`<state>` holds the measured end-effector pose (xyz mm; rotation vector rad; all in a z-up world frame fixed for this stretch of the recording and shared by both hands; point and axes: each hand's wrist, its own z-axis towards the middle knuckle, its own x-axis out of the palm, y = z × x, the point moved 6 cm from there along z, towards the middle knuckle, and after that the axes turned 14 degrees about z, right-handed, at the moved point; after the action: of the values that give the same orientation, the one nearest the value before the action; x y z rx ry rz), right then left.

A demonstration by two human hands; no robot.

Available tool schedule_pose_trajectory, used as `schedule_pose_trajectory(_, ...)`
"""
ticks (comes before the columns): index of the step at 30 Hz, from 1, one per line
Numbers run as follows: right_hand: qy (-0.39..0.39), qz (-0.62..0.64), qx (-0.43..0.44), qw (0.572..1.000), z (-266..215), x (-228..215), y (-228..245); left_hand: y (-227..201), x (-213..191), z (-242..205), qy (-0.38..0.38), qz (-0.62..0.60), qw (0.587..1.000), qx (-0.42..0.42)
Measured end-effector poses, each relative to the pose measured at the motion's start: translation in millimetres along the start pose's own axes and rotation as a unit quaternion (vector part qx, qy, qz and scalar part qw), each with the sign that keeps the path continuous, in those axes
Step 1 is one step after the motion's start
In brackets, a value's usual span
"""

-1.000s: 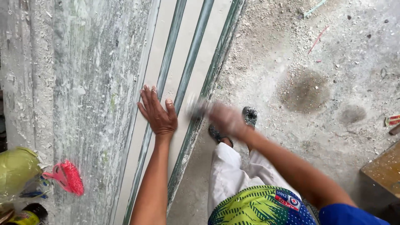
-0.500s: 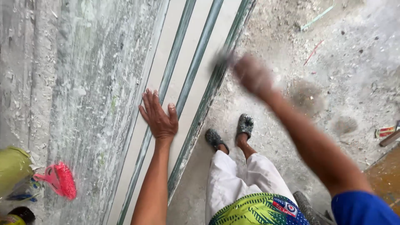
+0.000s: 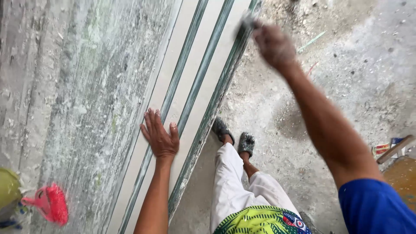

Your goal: The person uses a metal scraper to remove residue from the surface of a long, rectangular metal frame. They hold the frame with one hand while scraping along its length with the other, occasionally adjusting their grip and position.

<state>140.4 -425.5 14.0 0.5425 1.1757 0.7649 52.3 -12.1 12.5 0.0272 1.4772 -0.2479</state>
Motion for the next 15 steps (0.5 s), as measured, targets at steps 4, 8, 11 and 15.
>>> schedule_pose_trajectory(4, 0.151, -0.429, -0.229, 0.861, -109, 87, 65, 1, 0, 0, 0.006, -0.010, 1.000, -0.014)
schedule_pose_trajectory(8, 0.243, 0.056, -0.111, 0.962, -114, 99, 91, 3, 6, -1, 0.006, 0.007, 1.000, -0.014)
schedule_pose_trajectory(11, 0.144, 0.017, -0.050, 0.988, -42, 48, 1, 0, -3, -1, 0.017, 0.001, 1.000, -0.021)
schedule_pose_trajectory(15, 0.091, -0.002, 0.147, 0.985, 46, -13, -103, -2, -7, 12, 0.001, -0.017, 0.999, -0.030)
